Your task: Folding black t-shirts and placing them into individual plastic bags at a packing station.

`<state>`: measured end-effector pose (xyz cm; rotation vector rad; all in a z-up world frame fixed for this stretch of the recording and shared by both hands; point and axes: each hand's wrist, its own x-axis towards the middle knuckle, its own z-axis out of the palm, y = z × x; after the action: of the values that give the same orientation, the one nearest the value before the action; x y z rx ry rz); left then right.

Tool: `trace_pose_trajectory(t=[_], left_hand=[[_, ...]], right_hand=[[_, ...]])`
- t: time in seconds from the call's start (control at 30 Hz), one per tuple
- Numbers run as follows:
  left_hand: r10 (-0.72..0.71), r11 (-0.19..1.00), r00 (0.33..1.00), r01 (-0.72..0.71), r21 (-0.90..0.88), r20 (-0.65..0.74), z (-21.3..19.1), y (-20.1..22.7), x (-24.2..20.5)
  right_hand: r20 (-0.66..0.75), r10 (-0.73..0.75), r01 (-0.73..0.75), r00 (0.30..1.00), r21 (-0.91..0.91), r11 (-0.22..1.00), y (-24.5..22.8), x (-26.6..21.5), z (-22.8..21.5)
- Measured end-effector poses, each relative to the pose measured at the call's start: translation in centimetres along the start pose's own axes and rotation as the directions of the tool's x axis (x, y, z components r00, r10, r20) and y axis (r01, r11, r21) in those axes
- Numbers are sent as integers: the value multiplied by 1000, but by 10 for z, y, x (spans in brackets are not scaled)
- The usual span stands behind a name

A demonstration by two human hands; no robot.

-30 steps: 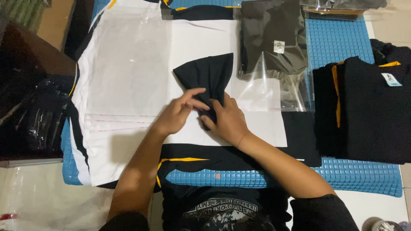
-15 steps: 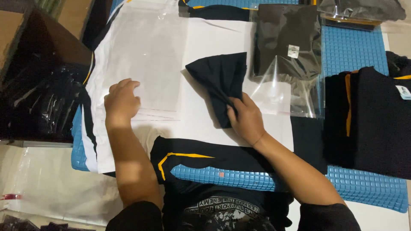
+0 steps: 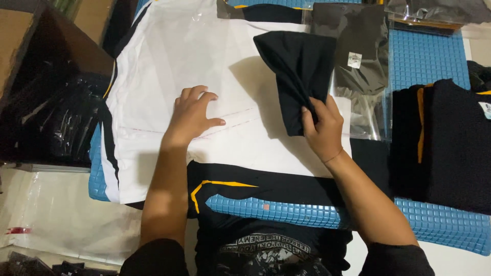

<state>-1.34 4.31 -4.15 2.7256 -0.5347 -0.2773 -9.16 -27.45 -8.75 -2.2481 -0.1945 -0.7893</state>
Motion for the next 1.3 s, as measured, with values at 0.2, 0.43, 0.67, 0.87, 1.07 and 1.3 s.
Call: trace_pose_trajectory(t=[0.2,0.43,0.67,0.87,1.07,1.3], left_hand=[[9,1000,994,-9,3,-108,23,-26,15],[-85,996,948,74,-49,-306,22,-40,15],[-23,1000,916,24,-2,-400,22,-28,8],[38,991,799,46,124,-601,22,-7,1],[121,975,685,55,216,-718,15,15,4],[159,957,718,56,284,-678,0,35,16]], right_hand=[[-7,-34,34,999,16,999,8,1,1],[-21,-50,51,999,56,997,14,1,4],[-51,-85,89,995,80,993,18,1,1],[29,-116,111,993,131,985,26,14,-30],[139,-106,84,985,155,984,23,24,-91],[477,-121,-72,871,367,928,43,16,-153]])
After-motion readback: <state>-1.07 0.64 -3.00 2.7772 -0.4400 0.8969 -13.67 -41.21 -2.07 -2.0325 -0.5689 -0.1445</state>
